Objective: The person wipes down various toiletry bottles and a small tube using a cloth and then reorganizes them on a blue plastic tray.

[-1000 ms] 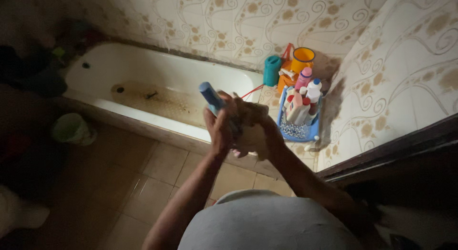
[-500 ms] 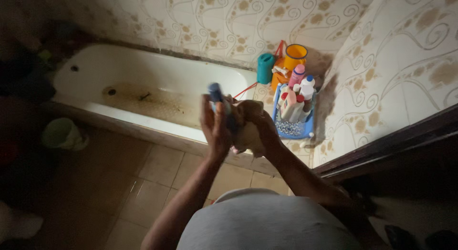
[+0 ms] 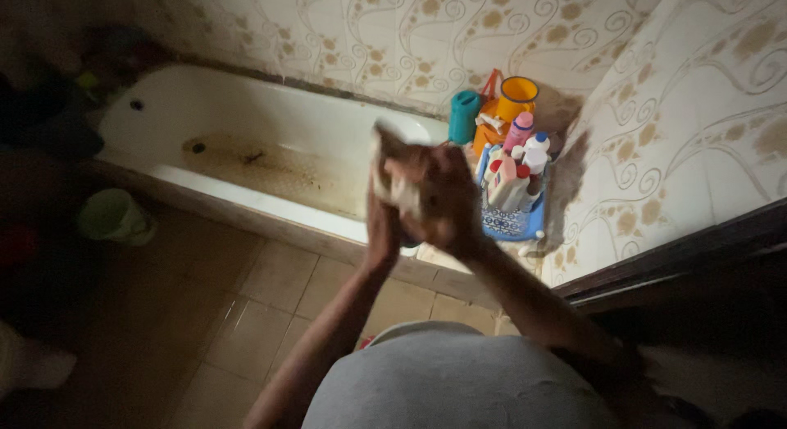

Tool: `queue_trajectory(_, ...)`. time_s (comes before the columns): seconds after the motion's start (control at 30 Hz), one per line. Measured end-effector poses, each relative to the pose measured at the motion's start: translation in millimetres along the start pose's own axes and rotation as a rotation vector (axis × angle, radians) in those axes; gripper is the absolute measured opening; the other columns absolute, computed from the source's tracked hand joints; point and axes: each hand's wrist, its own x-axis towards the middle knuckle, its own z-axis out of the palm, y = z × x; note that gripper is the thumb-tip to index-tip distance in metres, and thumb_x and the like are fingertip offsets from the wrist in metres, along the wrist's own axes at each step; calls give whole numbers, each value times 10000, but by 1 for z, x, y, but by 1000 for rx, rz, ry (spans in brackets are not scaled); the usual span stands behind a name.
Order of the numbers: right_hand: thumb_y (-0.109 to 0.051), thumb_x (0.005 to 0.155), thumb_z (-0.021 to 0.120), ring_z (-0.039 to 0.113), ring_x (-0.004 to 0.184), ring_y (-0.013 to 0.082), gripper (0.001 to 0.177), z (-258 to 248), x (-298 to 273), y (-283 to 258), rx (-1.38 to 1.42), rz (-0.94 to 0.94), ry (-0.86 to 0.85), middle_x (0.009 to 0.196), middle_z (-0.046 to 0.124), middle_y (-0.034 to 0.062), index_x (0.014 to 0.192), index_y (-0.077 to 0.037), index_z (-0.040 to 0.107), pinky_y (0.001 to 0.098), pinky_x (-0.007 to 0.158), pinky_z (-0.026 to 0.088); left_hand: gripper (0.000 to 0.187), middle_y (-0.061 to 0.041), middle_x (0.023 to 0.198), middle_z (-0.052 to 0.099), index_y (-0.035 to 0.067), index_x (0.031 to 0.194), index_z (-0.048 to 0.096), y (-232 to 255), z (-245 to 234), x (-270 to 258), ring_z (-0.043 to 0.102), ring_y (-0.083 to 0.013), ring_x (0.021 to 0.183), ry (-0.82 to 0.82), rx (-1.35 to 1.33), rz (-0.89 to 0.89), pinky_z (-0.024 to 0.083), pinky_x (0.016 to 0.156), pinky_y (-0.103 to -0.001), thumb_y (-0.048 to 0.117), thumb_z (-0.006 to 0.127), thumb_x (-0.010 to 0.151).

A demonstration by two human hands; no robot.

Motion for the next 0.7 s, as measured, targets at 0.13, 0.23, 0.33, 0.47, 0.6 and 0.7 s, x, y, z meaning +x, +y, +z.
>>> queue_trajectory(0.13, -235, 913, 705, 629, 1291, 310, 438, 7, 6, 7, 495, 432, 122, 1343, 650, 138, 1305, -55, 631, 440, 1121, 482, 623, -191, 1257, 617, -16, 1417, 504, 27, 7, 2, 581, -278, 1164, -44, -193, -86, 507, 1030, -432, 514, 301, 1161)
queue_trajectory(0.23, -225, 820, 632, 608, 1249, 295, 544, 18, -5, -9, 561, 326, 50, 1332, 633, 120, 1332, -46, 594, 421, 1083, 471, 473, -142, 1276, 542, 43, 1410, 508, 48, -14, 28, 549, -248, 1119, 77, 99, 82, 521, 987, -388, 425, 385, 1158)
queue_trajectory(0.33, -212, 727, 561, 587, 1208, 281, 656, 24, -16, -29, 631, 226, -18, 1321, 615, 102, 1358, -35, 556, 403, 1045, 459, 431, -107, 1017, 522, 63, 1330, 449, 64, -42, 38, 537, -220, 836, 301, -89, -261, 487, 648, -348, 370, 522, 1037)
queue_trajectory(0.47, -249, 789, 796, 593, 1247, 325, 555, 16, -8, -39, 171, 121, -199, 1398, 617, 131, 1321, -159, 663, 429, 1042, 518, 441, -120, 1207, 478, 28, 1403, 381, 38, -49, 32, 538, -192, 1053, 331, -159, -27, 548, 826, -300, 352, 503, 1130)
queue_trajectory(0.6, -195, 716, 833, 572, 1211, 358, 648, 14, 21, -24, 39, 45, -159, 1375, 596, 160, 1336, -155, 648, 455, 1029, 497, 492, -170, 1348, 535, 57, 1475, 411, 2, -31, -5, 580, -227, 1154, 202, -221, -243, 571, 846, -312, 359, 433, 1087)
queue_trajectory(0.7, -125, 726, 787, 571, 1261, 366, 678, 24, 26, -13, 184, 144, -108, 1368, 598, 161, 1380, -129, 609, 469, 1096, 487, 444, -217, 1429, 562, 69, 1500, 478, 1, -31, -13, 558, -269, 1270, 184, 89, -79, 500, 1000, -385, 324, 444, 1138)
